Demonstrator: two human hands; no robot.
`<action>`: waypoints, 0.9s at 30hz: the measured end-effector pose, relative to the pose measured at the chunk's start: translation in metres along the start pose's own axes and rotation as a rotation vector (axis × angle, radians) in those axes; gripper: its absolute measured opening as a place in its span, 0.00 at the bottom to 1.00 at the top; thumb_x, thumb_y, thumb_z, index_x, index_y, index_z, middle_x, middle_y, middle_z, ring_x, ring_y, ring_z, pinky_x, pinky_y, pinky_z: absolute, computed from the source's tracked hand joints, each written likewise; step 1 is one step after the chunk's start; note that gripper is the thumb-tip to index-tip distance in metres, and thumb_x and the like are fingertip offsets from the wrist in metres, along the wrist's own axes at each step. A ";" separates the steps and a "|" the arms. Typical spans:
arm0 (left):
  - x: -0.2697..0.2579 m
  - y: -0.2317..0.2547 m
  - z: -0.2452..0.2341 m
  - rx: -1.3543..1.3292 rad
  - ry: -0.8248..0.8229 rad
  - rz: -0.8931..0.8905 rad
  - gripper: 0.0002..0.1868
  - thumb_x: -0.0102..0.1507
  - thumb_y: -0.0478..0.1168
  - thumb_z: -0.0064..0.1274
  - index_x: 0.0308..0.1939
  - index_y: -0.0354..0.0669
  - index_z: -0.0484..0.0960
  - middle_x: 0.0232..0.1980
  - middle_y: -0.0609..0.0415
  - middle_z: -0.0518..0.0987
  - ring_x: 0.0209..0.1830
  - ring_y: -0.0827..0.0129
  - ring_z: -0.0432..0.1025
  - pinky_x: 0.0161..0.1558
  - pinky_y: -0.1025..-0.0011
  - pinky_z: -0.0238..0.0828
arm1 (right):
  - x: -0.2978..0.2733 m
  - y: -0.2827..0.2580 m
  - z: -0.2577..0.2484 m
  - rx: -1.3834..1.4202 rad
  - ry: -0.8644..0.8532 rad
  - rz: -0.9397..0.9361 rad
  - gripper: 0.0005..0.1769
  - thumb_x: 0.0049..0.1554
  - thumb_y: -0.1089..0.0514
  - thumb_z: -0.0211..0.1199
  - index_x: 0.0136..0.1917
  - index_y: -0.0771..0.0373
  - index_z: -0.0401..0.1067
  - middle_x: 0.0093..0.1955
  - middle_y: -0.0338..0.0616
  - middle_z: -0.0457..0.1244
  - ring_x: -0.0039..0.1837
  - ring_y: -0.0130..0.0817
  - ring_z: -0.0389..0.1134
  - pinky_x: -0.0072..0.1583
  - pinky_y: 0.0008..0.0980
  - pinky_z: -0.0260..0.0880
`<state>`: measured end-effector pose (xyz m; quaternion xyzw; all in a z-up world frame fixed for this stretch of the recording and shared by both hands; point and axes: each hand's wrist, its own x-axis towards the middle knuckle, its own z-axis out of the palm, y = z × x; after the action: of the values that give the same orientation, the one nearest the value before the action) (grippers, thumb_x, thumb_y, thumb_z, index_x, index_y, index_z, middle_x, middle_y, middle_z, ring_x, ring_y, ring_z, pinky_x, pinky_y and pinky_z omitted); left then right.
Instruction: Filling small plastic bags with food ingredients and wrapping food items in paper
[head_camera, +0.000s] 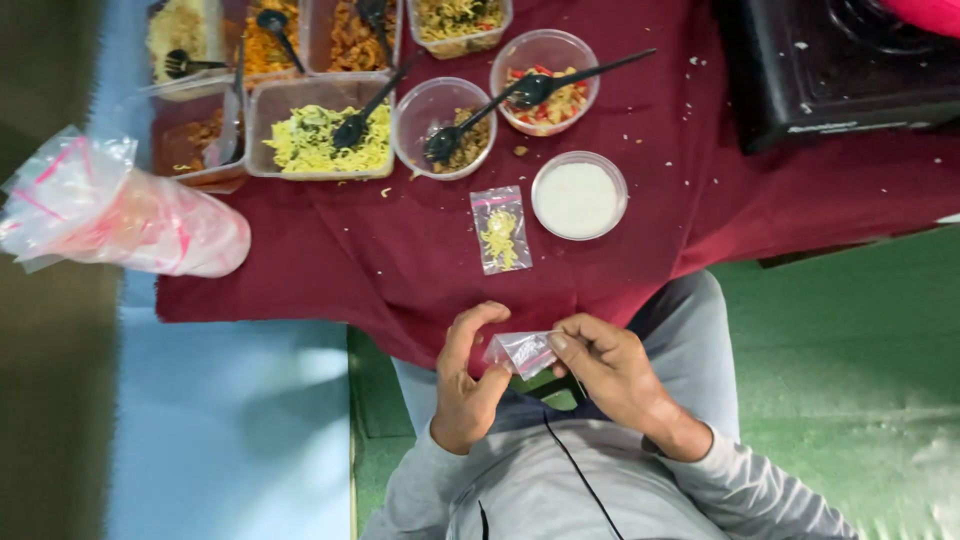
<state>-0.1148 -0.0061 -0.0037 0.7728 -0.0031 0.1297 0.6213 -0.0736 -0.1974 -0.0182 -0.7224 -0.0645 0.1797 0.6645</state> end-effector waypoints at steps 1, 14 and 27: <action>0.000 0.001 0.004 -0.003 -0.006 -0.006 0.27 0.54 0.34 0.49 0.60 0.39 0.76 0.59 0.49 0.78 0.62 0.60 0.72 0.67 0.62 0.62 | 0.000 0.001 -0.003 0.001 0.005 0.007 0.09 0.63 0.56 0.60 0.45 0.62 0.76 0.31 0.37 0.65 0.36 0.21 0.64 0.40 0.22 0.63; -0.009 -0.024 0.011 0.026 0.052 0.044 0.13 0.57 0.29 0.57 0.44 0.42 0.87 0.38 0.50 0.85 0.35 0.56 0.79 0.41 0.66 0.72 | 0.007 0.015 0.004 0.164 -0.005 -0.031 0.08 0.60 0.64 0.62 0.40 0.67 0.78 0.24 0.46 0.66 0.25 0.19 0.60 0.28 0.15 0.60; -0.015 -0.037 0.016 -0.333 0.064 -0.396 0.06 0.60 0.31 0.53 0.35 0.37 0.86 0.24 0.59 0.72 0.26 0.78 0.63 0.29 0.78 0.62 | 0.004 0.008 0.012 0.175 -0.014 -0.040 0.18 0.60 0.59 0.63 0.62 0.70 0.73 0.43 0.51 0.68 0.42 0.29 0.69 0.39 0.22 0.68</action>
<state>-0.1198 -0.0158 -0.0453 0.6408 0.1464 0.0276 0.7531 -0.0752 -0.1855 -0.0272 -0.6588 -0.0679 0.1764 0.7282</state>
